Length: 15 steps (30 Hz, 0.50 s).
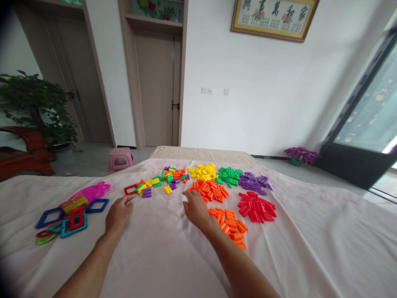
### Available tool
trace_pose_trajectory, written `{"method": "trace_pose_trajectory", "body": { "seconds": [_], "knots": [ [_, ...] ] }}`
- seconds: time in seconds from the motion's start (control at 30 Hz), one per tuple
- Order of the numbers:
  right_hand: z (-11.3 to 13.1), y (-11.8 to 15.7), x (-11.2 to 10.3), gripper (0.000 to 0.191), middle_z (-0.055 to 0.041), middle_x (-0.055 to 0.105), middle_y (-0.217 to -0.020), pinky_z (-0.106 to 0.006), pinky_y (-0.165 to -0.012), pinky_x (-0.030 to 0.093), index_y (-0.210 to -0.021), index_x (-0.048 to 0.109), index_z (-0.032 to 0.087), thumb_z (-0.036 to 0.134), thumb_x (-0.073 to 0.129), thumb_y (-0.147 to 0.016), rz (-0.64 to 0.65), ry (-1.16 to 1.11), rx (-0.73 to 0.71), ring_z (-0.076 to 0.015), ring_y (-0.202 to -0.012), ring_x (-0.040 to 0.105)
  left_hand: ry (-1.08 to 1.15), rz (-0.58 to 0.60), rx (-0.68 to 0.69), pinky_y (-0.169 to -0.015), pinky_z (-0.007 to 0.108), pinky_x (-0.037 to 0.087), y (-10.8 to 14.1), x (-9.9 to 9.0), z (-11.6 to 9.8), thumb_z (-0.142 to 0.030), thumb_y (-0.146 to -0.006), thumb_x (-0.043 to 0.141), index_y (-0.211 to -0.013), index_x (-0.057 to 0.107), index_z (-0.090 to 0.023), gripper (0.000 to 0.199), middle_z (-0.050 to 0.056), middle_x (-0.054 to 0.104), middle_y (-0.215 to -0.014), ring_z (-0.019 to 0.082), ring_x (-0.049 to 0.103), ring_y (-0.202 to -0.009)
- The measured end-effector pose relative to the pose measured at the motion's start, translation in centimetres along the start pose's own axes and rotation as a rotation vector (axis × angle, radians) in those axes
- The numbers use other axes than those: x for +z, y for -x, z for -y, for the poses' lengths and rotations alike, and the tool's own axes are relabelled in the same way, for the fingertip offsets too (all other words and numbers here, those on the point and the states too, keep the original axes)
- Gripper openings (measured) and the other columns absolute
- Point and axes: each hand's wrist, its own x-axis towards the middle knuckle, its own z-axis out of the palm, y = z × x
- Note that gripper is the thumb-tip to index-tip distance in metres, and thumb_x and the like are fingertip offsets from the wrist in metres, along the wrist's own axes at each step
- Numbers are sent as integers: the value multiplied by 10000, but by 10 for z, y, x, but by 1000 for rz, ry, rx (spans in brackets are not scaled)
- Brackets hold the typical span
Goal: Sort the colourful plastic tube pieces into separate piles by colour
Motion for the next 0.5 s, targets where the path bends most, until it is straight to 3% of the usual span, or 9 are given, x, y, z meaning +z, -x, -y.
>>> {"method": "trace_pose_trajectory", "body": {
  "seconds": [0.13,0.23,0.5],
  "knots": [
    [36,-15,44,417,-130,627,-1310,-334,-1047,410,-1329,592,161,186,529,-917,128,3,-107,-224,-1222,558,58,-53,-7,-886,311,470,-2,-1,0,-216,-875,465,-1123,702,-213,343,89,701,-1132,229,643,-1026],
    [51,-11,69,359,-116,590,-1367,-361,-1085,376,-1299,606,193,227,472,-968,120,26,-159,-231,-1275,510,30,-120,7,-968,332,436,-1,-9,-2,-185,-879,459,-1109,713,-215,344,83,698,-1152,236,612,-1080],
    [56,-3,80,372,-94,571,-1397,-368,-1100,356,-1316,611,230,256,418,-999,86,37,-183,-227,-1289,496,-173,-479,-172,-1007,482,351,-3,-65,9,-190,-889,470,-1156,703,-253,360,116,634,-1248,324,487,-1207]
  ]
}}
